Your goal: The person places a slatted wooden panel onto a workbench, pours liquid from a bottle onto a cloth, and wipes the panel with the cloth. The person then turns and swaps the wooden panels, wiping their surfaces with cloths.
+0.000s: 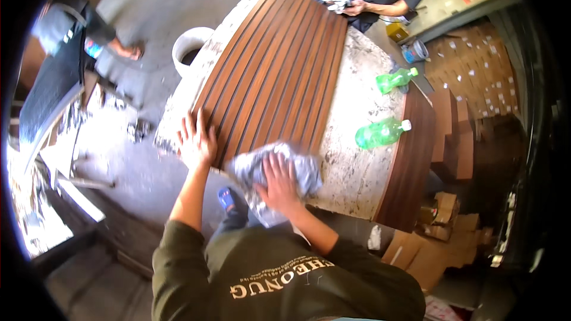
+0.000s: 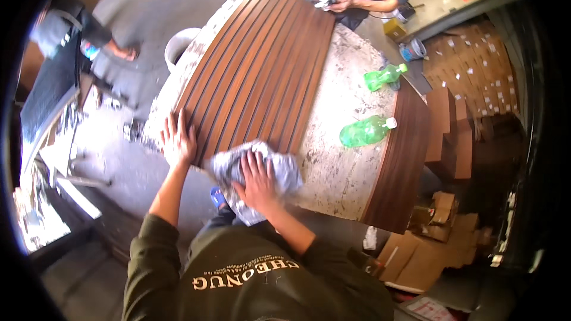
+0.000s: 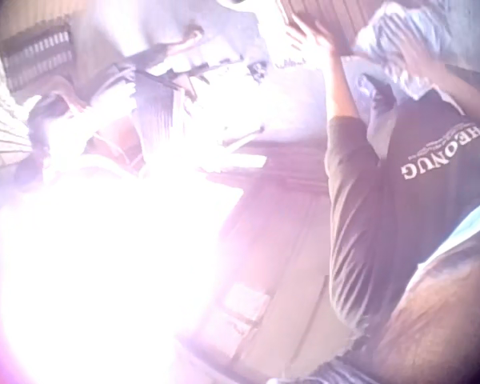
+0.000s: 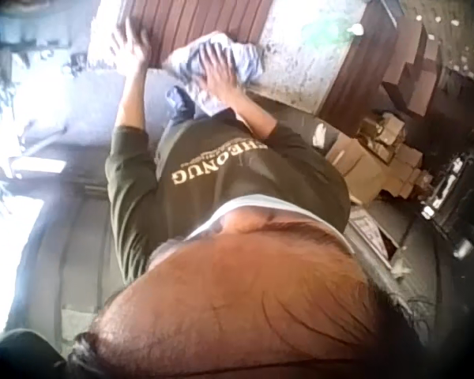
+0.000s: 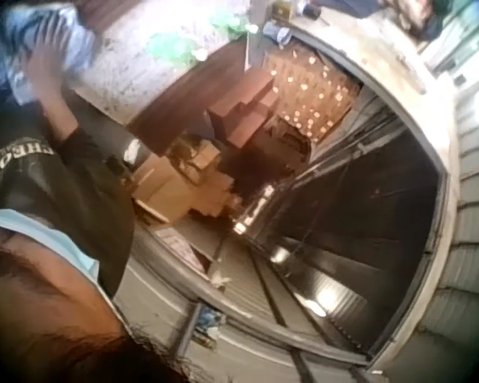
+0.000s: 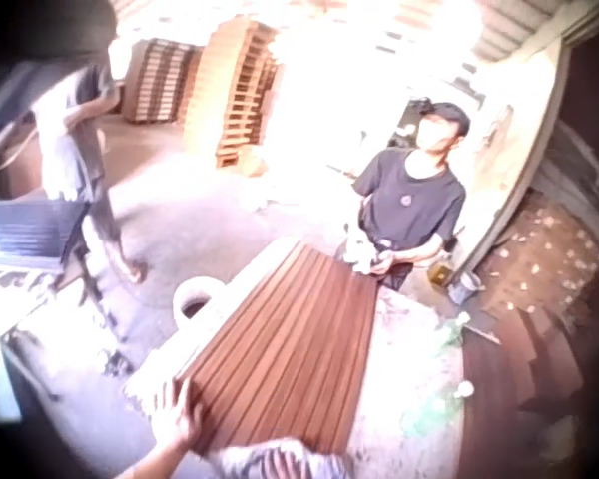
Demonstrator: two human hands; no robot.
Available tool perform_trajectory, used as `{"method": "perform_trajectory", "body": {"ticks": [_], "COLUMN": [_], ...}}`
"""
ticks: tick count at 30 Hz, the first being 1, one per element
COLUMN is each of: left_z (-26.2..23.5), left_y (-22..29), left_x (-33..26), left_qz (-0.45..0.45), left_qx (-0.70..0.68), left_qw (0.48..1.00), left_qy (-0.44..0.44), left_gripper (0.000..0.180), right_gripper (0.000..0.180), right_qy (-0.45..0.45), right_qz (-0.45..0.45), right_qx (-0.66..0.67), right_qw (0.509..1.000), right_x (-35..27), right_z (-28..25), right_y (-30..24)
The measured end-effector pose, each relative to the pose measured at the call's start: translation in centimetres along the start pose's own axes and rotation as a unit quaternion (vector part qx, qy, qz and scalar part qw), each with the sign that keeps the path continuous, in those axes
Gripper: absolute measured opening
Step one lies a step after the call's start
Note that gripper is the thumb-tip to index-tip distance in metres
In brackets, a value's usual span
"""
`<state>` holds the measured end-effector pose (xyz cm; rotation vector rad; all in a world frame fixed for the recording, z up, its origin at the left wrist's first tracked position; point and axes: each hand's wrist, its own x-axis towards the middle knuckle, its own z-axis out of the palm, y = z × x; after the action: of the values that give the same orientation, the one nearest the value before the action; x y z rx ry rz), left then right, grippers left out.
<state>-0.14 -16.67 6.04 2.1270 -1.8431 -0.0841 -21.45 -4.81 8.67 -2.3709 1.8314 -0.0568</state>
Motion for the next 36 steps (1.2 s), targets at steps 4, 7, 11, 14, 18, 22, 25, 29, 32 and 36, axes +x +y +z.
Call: {"method": "perform_trajectory", "body": {"ticks": [4,7,11,14,18,22,25,29,32,36], "left_z": [-0.4,-0.5,0.0,-0.5,-0.3,-0.4,0.0,-0.4,-0.4,-0.5], "left_y": [0.2,1.2,1.4,0.6,0.0,0.2,-0.3,-0.6,0.5,0.4], "left_x": [-0.1,0.0,0.0,0.2,0.2,0.2,-0.1,-0.4,-0.2,0.0], "left_qz": [0.004,0.023,0.040,0.030,0.025,0.068,0.088,0.090,0.077,0.052], "left_qx": [0.015,0.016,0.023,0.047,0.053,0.051,0.057,0.051,0.031,0.019], "left_qw": [1.000,1.000,0.999,0.998,0.998,0.996,0.995,0.995,0.996,0.998], "left_qy": [-0.001,0.003,-0.002,-0.008,-0.030,-0.012,-0.003,-0.009,-0.018,-0.035], "left_gripper": [0.056,0.056,0.054,0.055,0.056,0.056,0.055,0.054,0.056,0.057], "right_gripper": [0.078,0.079,0.080,0.078,0.084,0.081,0.083,0.078,0.079,0.083], "right_qy": [-0.101,0.001,0.015,-0.075,-0.129,-0.173,-0.049,0.018,0.112,0.134], "right_qz": [0.047,0.189,0.291,0.204,0.104,0.160,0.210,0.241,0.303,0.353], "right_qx": [-0.030,0.006,-0.005,0.006,0.000,-0.016,0.039,0.059,0.039,0.069], "right_qw": [0.993,0.982,0.957,0.976,0.986,0.972,0.976,0.969,0.946,0.924], "right_x": [4.4,12.2,18.0,12.6,3.8,12.0,20.6,30.5,37.0,38.8], "right_z": [-1.7,-2.0,-3.8,-3.0,-1.9,-5.1,-4.4,-6.0,-6.7,-7.1], "right_y": [4.8,14.5,18.7,13.2,7.4,13.5,20.2,27.2,32.9,34.3]}}
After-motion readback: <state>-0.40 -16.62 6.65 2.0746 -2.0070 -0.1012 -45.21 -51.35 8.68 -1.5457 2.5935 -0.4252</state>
